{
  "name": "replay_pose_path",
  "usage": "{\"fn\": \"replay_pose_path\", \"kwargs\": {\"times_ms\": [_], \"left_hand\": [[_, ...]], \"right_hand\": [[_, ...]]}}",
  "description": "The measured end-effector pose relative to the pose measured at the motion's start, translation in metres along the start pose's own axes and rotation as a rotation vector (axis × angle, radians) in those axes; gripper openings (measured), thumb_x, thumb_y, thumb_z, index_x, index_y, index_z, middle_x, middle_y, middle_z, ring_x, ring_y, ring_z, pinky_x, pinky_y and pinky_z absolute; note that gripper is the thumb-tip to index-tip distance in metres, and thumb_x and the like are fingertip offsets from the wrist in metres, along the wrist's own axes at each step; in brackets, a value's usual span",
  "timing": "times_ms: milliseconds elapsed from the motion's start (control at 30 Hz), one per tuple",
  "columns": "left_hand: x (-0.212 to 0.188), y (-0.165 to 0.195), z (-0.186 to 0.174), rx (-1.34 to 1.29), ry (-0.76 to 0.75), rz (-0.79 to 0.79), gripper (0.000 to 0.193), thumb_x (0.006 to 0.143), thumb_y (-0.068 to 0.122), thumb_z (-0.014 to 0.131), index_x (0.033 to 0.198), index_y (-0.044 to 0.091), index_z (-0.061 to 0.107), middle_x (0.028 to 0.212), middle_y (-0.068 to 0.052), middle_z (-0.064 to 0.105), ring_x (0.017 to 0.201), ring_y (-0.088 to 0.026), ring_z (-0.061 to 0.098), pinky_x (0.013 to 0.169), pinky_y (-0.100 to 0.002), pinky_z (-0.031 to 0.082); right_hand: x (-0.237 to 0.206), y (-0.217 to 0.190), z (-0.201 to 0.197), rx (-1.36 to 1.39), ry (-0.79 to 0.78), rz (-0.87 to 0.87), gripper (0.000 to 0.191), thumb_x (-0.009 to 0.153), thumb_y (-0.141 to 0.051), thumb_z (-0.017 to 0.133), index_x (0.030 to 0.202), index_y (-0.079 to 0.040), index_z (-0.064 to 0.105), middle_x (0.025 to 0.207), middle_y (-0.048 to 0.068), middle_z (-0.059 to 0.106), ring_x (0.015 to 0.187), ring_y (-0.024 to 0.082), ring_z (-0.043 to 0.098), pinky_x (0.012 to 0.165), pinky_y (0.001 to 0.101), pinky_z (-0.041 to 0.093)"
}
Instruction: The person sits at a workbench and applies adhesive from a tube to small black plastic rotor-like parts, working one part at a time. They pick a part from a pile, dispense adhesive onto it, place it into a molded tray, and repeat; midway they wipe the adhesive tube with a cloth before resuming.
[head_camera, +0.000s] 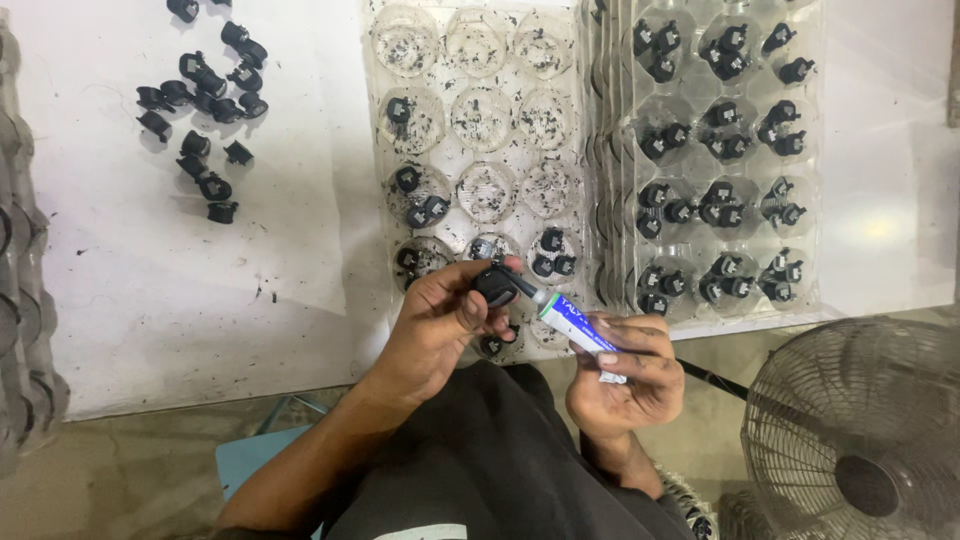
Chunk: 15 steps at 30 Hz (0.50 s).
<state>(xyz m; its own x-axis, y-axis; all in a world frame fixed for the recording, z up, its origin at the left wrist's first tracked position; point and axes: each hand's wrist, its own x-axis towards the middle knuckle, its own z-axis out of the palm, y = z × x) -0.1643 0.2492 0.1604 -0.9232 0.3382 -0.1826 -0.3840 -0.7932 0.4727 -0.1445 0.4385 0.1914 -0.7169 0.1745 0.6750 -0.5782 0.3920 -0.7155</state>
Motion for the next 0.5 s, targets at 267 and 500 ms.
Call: {"fn": "replay_pose_path", "kwargs": {"times_ms": [267,500], "left_hand": [[0.032,-0.013,-0.029,0.206,0.247,0.234,0.047,0.082,-0.006,0.081,0.126,0.0,0.066,0.108,-0.01,0.073,0.092,-0.016,0.071,0.083,-0.032,0.064],[0.103,0.006,-0.125,0.933,0.664,0.186,0.047,0.074,0.001,0.088,0.119,0.007,0.073,0.108,-0.007,0.079,0.093,-0.013,0.076,0.088,-0.024,0.063]], "right_hand": [[-0.007,0.01,-0.009,0.004,0.121,0.029,0.034,0.092,-0.001,0.081,0.105,-0.007,0.05,0.103,0.014,0.067,0.091,0.023,0.067,0.085,0.0333,0.057],[-0.01,0.021,-0.041,0.025,0.097,0.09,0.035,0.093,-0.001,0.082,0.106,-0.007,0.05,0.105,0.013,0.066,0.094,0.022,0.065,0.086,0.0312,0.053]]}}
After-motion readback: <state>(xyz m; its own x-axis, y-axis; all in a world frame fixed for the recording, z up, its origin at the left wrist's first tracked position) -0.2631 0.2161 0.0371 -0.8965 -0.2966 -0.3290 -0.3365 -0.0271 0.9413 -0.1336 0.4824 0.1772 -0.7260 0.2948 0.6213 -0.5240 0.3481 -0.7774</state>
